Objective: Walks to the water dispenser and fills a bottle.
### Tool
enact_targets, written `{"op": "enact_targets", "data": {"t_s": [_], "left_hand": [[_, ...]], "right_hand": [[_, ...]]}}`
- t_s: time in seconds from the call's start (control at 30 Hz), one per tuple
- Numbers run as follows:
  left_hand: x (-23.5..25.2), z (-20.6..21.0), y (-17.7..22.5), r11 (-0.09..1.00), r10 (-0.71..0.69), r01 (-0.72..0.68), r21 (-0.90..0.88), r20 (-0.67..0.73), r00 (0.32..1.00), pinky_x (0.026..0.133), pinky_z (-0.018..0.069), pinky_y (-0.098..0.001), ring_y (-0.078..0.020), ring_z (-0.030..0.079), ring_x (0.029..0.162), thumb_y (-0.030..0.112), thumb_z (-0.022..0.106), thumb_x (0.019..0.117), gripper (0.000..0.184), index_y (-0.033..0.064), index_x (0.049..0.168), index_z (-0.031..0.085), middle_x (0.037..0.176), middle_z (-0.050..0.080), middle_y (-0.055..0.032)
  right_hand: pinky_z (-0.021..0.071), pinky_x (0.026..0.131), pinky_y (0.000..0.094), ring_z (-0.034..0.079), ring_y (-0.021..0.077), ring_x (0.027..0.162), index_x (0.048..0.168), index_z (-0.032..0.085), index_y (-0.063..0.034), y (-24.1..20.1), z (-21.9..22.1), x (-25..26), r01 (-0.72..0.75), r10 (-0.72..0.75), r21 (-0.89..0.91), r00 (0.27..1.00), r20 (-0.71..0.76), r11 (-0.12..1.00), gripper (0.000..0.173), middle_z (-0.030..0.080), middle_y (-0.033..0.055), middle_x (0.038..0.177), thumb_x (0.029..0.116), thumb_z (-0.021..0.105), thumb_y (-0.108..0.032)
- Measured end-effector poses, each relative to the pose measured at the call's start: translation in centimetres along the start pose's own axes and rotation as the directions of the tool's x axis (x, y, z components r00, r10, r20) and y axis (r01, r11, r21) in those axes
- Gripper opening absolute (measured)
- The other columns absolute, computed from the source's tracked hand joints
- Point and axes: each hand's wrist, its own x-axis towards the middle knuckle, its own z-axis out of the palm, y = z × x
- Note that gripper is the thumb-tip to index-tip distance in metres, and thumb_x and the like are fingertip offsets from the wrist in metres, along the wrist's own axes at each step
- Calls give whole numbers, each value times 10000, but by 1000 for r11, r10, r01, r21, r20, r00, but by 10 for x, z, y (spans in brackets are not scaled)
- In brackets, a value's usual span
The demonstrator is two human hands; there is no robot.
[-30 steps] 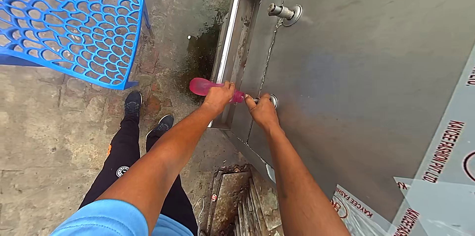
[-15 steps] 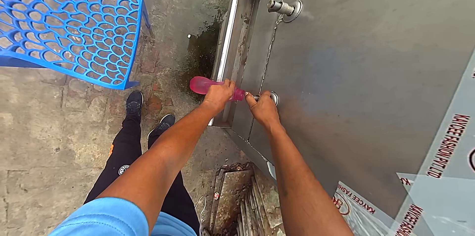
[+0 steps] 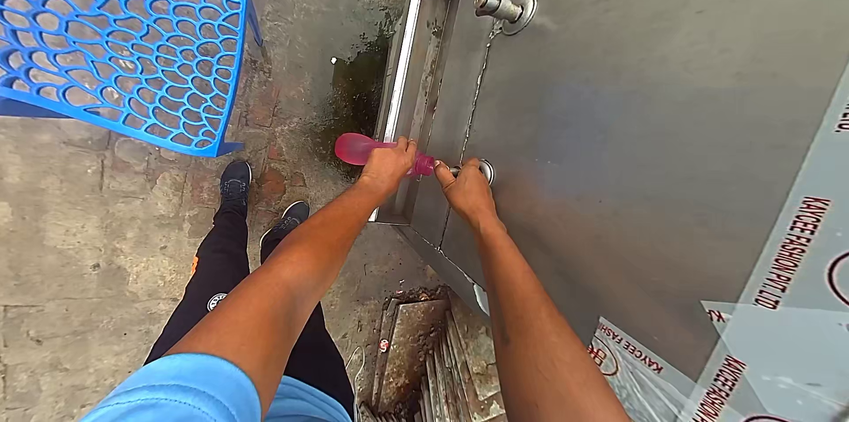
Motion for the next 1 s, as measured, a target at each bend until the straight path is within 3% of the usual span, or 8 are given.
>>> {"op": "enact_targets", "data": {"t_s": [1.0], "left_hand": [[-1, 0, 0, 1000, 8, -8, -3, -5, 1000, 736, 606, -538, -388, 713, 968, -34, 698, 885, 698, 57, 1525, 436, 1421, 546, -211]], "right_hand": [[540, 797, 595, 682, 391, 979, 1249, 506, 4, 0, -1, 0, -4, 4, -7, 1000, 11, 1000, 707, 662, 224, 1005, 987, 522, -653]]}}
